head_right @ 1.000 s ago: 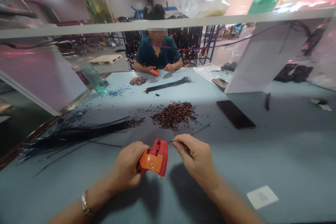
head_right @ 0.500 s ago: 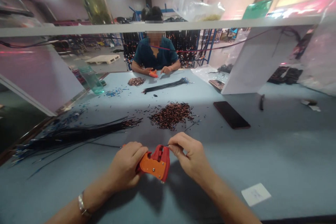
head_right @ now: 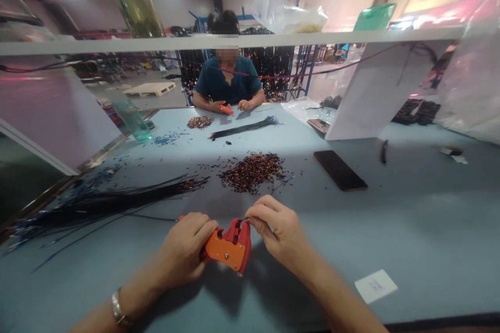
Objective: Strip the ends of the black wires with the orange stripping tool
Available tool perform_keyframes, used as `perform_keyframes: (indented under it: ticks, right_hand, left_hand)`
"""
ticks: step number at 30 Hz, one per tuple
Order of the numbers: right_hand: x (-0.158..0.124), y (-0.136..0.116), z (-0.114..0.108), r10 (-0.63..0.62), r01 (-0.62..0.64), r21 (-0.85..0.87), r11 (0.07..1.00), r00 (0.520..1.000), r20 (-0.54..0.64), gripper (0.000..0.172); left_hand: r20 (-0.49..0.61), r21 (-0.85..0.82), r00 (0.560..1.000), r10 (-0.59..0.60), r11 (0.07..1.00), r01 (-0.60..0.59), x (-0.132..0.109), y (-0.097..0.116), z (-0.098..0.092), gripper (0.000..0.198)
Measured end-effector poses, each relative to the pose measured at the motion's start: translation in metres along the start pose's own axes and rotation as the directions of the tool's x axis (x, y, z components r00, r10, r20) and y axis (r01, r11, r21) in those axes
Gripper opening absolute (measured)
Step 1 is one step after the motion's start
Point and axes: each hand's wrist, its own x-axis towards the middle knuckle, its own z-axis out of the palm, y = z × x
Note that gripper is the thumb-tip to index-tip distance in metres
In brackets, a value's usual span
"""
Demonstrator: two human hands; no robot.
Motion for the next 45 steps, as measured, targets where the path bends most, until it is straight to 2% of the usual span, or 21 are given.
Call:
perform_keyframes:
  ticks: [6,10,13,15,17,18,21,23,25,28,30,34,45]
  right_hand:
    - [0.001,-0.001,-0.001,-0.048,0.048,0.000,0.999,0.999,0.022,0.019]
    - [0.001,-0.003,-0.001,-0.048,0.047,0.017,0.999,0.998,0.029,0.018]
    - [0.001,-0.005,-0.001,-0.037,0.037,0.007,0.999,0.999,-0.008,0.017]
    - [0.001,-0.008,-0.001,-0.036,0.036,-0.004,0.999,0.998,-0.047,0.016]
    - [0.000,-0.010,-0.001,-0.041,0.040,-0.014,0.999,0.995,-0.086,0.016]
    - [0.000,-0.011,-0.001,-0.047,0.045,-0.020,0.999,0.994,-0.103,0.016]
    - [0.000,-0.013,-0.002,-0.061,0.055,-0.051,0.997,0.990,-0.124,0.015]
    - [0.000,-0.012,-0.001,-0.057,0.049,-0.064,0.997,0.991,-0.123,0.015]
    - [-0.001,-0.012,0.001,-0.048,0.040,-0.070,0.997,0.991,-0.121,0.015]
    - [-0.003,-0.014,0.005,-0.043,0.034,-0.074,0.997,0.991,-0.124,0.012]
    - [-0.004,-0.016,0.007,-0.039,0.031,-0.070,0.997,0.993,-0.115,0.011]
    - [-0.003,-0.018,0.011,-0.046,0.040,-0.059,0.997,0.992,-0.118,0.013]
    - [-0.003,-0.017,0.010,0.056,-0.075,-0.110,0.991,0.984,-0.168,0.016]
  left_hand:
    - [-0.023,-0.026,1.000,-0.001,1.000,0.001,-0.002,-0.001,0.001,0.021]
    - [-0.033,-0.105,0.999,-0.011,0.994,0.007,-0.002,-0.003,0.002,0.025]
    - [-0.047,-0.255,0.998,-0.036,0.967,0.023,-0.001,-0.001,-0.002,0.028]
    - [-0.036,-0.439,0.998,-0.045,0.898,0.025,-0.001,0.003,-0.005,0.028]
    - [0.043,-0.663,0.997,-0.070,0.745,0.081,-0.002,0.006,-0.009,0.024]
    - [0.119,-0.764,0.989,-0.087,0.628,0.148,-0.003,0.008,-0.009,0.023]
    - [0.373,-0.904,0.920,-0.123,0.176,0.390,-0.007,0.010,-0.006,0.031]
    - [0.417,-0.909,0.902,-0.112,-0.078,0.410,-0.009,0.008,0.000,0.044]
    - [0.418,-0.885,0.905,-0.077,-0.261,0.387,-0.009,0.006,0.005,0.052]
    - [0.461,-0.776,0.887,-0.028,-0.497,0.388,-0.005,0.004,0.010,0.054]
    - [0.489,-0.690,0.872,0.021,-0.602,0.402,-0.003,0.004,0.013,0.055]
    - [0.520,-0.586,0.844,0.130,-0.665,0.463,-0.002,0.004,0.018,0.058]
    - [0.574,-0.529,0.795,0.197,-0.651,0.544,-0.004,0.004,0.017,0.056]
